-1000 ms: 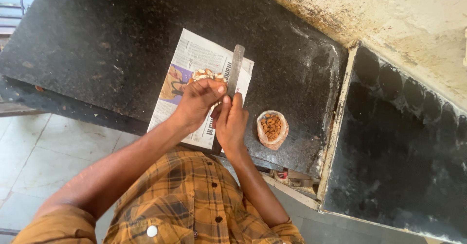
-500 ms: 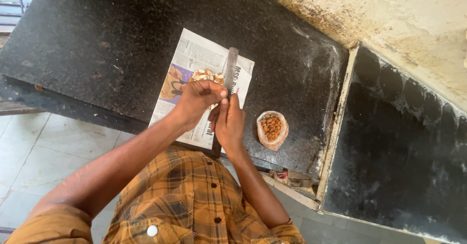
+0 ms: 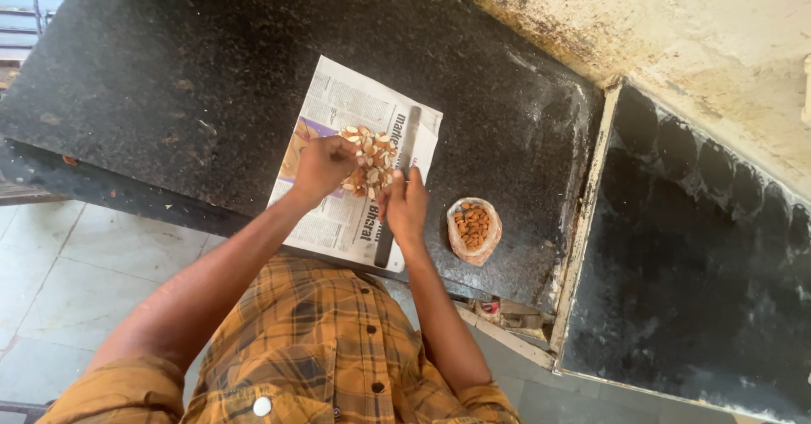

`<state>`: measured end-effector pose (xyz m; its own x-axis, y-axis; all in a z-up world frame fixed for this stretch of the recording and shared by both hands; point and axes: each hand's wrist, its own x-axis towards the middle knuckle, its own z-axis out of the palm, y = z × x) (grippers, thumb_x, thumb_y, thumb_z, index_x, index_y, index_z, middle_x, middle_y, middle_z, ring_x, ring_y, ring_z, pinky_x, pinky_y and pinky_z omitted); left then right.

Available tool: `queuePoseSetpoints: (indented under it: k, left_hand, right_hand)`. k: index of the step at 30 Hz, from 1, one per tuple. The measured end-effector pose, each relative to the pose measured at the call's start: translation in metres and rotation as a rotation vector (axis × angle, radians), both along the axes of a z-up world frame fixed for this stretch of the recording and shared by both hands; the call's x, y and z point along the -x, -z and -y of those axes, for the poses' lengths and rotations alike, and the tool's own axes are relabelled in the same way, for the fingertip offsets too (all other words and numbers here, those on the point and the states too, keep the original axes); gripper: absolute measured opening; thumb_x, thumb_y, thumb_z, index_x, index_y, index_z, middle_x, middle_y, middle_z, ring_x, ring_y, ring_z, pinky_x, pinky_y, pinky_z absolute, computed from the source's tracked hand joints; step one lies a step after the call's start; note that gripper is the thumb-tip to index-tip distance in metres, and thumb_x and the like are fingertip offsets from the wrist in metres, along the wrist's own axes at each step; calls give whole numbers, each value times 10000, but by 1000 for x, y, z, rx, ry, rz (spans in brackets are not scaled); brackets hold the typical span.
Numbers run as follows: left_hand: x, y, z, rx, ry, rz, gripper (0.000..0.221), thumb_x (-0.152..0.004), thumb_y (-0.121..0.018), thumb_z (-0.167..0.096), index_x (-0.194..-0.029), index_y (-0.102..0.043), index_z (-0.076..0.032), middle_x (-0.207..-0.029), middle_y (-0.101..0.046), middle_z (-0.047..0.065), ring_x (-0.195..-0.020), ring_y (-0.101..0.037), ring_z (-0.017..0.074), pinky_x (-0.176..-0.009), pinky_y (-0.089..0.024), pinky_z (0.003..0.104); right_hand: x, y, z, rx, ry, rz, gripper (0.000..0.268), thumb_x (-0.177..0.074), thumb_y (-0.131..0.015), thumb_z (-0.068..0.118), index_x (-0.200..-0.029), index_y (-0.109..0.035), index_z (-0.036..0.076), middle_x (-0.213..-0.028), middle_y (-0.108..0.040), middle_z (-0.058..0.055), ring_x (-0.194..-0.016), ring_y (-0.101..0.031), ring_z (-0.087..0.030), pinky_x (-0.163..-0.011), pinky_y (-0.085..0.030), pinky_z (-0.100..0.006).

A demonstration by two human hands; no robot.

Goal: The person slices nuts using a knife, placing the sliced pieces onto a piece of newspaper. They take whole nuts from a small container, hold them against the blade to slice them, and clear the newspaper periodically.

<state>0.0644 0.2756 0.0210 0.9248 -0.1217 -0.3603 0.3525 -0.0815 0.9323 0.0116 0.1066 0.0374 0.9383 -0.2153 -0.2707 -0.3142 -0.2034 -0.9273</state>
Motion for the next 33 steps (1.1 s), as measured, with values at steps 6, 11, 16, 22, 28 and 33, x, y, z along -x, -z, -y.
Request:
queuePoseSetpoints:
  k: [6,11,16,22,28,33]
  left_hand:
    - [-12,-5,-3,-310,-41,331,194,-887,-669,30,-1028,-781,-43,-915,-784,102,-764,-740,192,-683,-586,328]
    - [-19,-15,-7,-302,-109,388,140,-927,-703,-44,-1051,-766,-30,-964,-780,119,-825,-752,186,-697,-589,311]
    - [-3,-14,52,-177,98,461,152,-912,-667,-11,-1020,-770,-41,-941,-793,114,-841,-762,183,-743,-587,332]
    - [35,4,182,-203,450,518,143,-863,-736,-97,-991,-763,-39,-937,-747,162,-845,-724,344,-772,-569,443]
    - [63,20,252,-476,659,535,247,-884,-632,-48,-1109,-732,-35,-1178,-704,184,-1008,-699,380,-892,-565,471]
    - [69,24,266,-469,575,646,328,-835,-630,-65,-1144,-737,-66,-1255,-677,171,-1056,-688,381,-926,-556,460]
  right_hand:
    - [29,5,35,-39,87,-27,218,-1102,-433,235,-1010,-467,41,-623,-608,-68,-393,-515,-126,-357,-437,-285]
    - [65,-10,71,-97,256,-54,171,-1080,-433,242,-1032,-459,79,-618,-597,-64,-405,-522,-128,-354,-438,-286]
    - [104,-24,110,-224,431,30,180,-1090,-448,241,-991,-449,91,-607,-570,-72,-415,-499,-131,-374,-427,-280]
    - [143,-31,166,-246,604,105,229,-1103,-443,254,-938,-416,97,-621,-565,-74,-434,-498,-137,-397,-429,-293]
    - [178,-24,205,-238,658,102,256,-1106,-453,263,-929,-410,83,-635,-578,-74,-446,-498,-137,-409,-442,-300]
    - [192,-12,230,-287,637,102,273,-1102,-475,261,-920,-425,64,-631,-575,-79,-436,-505,-144,-399,-449,-307]
